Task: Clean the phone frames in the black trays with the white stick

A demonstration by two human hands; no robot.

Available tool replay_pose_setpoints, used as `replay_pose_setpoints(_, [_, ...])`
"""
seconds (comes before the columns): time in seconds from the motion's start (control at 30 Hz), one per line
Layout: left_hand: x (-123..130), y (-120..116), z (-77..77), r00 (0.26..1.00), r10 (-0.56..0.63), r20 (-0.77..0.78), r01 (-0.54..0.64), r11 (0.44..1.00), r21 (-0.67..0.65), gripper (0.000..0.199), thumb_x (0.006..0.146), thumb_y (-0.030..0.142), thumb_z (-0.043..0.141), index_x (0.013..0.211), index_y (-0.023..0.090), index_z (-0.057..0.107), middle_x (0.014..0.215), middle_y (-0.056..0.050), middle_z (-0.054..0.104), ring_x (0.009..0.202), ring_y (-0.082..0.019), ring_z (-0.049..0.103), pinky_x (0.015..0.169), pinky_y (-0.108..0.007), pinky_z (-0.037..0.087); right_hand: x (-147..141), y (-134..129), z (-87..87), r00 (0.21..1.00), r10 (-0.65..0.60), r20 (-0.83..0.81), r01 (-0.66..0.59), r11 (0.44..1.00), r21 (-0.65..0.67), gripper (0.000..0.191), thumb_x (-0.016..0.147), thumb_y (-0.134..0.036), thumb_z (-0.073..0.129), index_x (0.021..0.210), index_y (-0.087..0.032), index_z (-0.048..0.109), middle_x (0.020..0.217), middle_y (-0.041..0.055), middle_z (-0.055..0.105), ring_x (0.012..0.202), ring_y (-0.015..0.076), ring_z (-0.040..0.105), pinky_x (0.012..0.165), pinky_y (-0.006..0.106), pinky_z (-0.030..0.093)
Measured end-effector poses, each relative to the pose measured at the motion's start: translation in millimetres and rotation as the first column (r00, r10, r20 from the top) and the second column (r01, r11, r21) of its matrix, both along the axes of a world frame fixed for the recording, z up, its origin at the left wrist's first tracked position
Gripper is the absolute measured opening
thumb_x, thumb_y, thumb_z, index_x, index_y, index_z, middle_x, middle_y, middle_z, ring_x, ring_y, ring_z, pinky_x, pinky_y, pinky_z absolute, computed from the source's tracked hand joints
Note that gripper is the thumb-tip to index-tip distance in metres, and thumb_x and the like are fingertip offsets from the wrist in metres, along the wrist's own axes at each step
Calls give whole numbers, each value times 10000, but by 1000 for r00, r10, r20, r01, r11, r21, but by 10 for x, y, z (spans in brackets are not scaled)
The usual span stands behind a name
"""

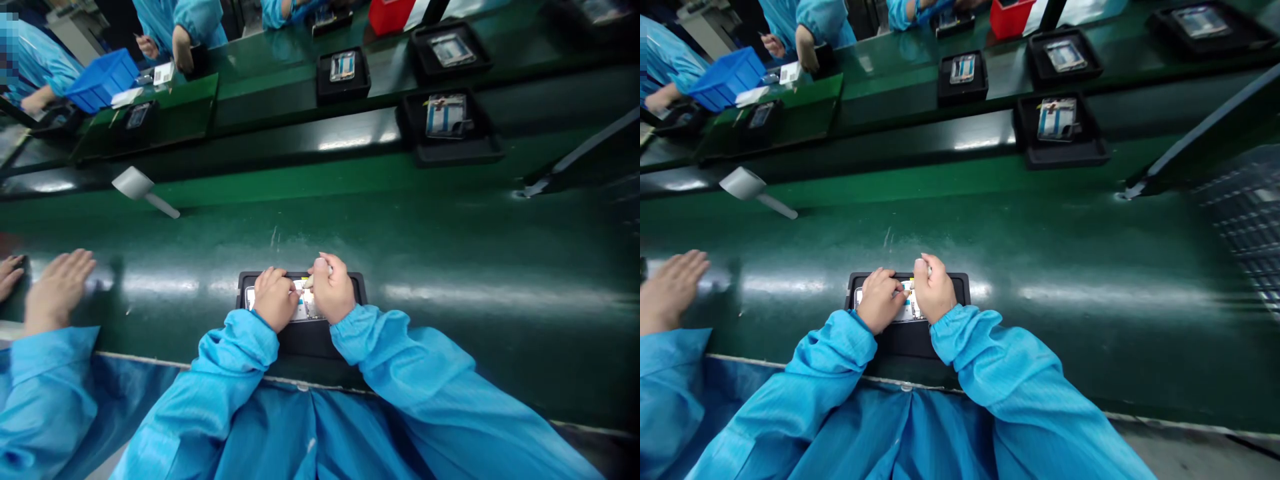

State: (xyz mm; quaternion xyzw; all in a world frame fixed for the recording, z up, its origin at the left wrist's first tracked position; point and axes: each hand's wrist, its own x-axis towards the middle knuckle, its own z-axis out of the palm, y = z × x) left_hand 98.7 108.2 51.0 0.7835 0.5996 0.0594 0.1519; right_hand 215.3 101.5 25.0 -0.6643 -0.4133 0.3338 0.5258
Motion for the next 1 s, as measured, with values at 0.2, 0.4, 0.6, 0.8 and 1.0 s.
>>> replay_pose_setpoints(0.2, [-58,107,113,988,62,139,-47,993,-109,138,763,224,506,797,205,639,935,-28,629,986,-181,535,938,-339,373,30,23,82,992,-8,-123,-2,997,-82,418,787,-514,407,1024,-177,479,695,11,618,468,124,565,462,252,456])
replay_pose_setpoints(0.4, [-688,195,151,958,285,14,-285,958,-30,416,796,302,442,1153,95,498,1155,-131,546,1104,-236,467,963,-356,337,96,83,150,947,-62,-316,25,992,-120,478,758,-590,386,998,-179,433,623,-49,567,351,94,509,337,208,398])
replay_pose_setpoints(0.6, [-833,163,50,956,285,62,-248,905,-346,505,832,353,362,1306,186,319,1210,-90,520,1085,-195,499,903,-308,387,143,53,112,957,-38,-286,0,991,-131,516,724,-628,416,969,-174,426,620,-45,565,360,103,523,328,203,391])
replay_pose_setpoints(0.8, [-908,-65,-16,938,322,131,-257,896,-363,257,761,393,468,922,270,626,880,32,651,861,-143,599,776,-261,431,206,-45,76,942,93,-321,-156,972,-176,532,668,-625,517,941,-174,449,617,-37,571,382,111,521,346,223,419])
replay_pose_setpoints(1.0, [-1714,-492,-98,755,649,98,-647,761,-54,163,702,381,527,715,251,624,694,66,626,703,-135,613,667,-272,464,297,13,196,920,-3,-392,-52,990,-129,510,651,-583,570,949,-183,460,604,-37,562,434,132,540,345,222,414])
